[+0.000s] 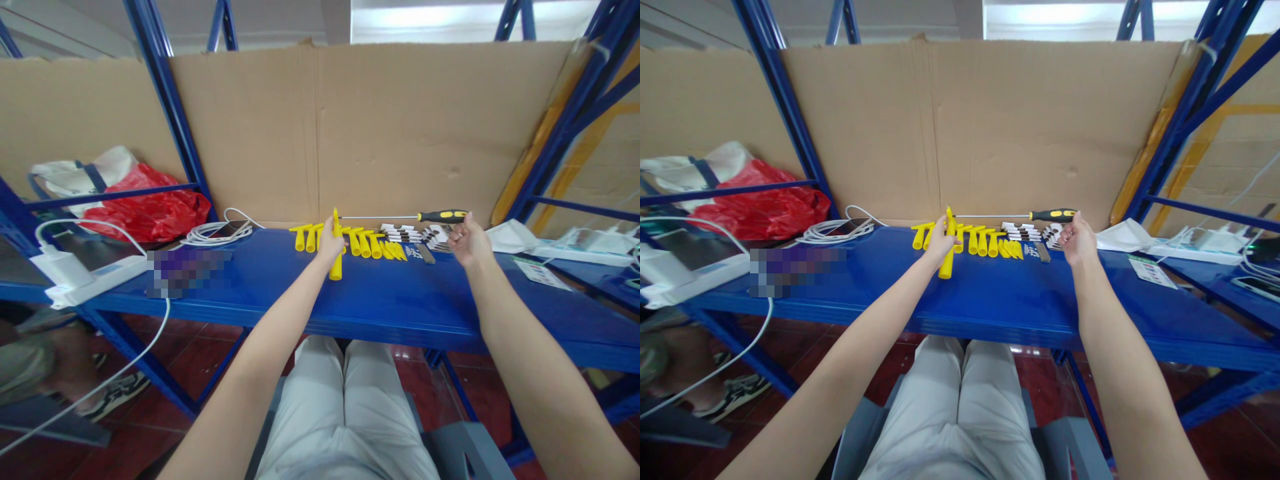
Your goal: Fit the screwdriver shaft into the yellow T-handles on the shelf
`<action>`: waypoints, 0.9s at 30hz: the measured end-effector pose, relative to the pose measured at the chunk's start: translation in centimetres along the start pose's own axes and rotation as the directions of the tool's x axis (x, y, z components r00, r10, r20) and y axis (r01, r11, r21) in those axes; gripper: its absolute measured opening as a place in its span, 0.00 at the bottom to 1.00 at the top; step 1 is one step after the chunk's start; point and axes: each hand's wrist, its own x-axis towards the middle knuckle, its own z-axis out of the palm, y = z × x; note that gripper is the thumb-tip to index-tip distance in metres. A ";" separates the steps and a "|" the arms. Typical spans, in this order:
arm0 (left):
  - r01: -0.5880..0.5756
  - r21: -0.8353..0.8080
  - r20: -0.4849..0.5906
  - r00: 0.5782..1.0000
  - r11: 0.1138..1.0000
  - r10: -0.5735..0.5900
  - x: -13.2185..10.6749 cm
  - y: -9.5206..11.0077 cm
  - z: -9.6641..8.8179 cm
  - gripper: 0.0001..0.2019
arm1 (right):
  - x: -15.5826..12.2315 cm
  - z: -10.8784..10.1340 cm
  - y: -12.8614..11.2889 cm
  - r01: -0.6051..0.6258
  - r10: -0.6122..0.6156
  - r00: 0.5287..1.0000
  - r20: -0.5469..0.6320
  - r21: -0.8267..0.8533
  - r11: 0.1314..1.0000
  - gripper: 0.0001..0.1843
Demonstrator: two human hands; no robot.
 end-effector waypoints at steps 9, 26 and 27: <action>0.002 0.006 0.000 1.000 1.000 -0.002 -0.2 0.1 0.1 0.41 | 0.7 0.0 0.1 -0.042 0.042 0.996 -0.079 0.009 0.999 0.19; 0.004 0.002 -0.005 1.000 1.000 -0.004 0.2 -0.3 0.3 0.39 | 0.2 0.6 -0.3 -0.019 0.057 0.976 -0.208 0.180 0.983 0.14; -0.003 0.006 -0.005 1.000 1.000 0.003 0.2 -0.3 0.3 0.39 | 0.2 0.6 -0.3 -0.016 0.054 0.976 -0.212 0.174 0.985 0.14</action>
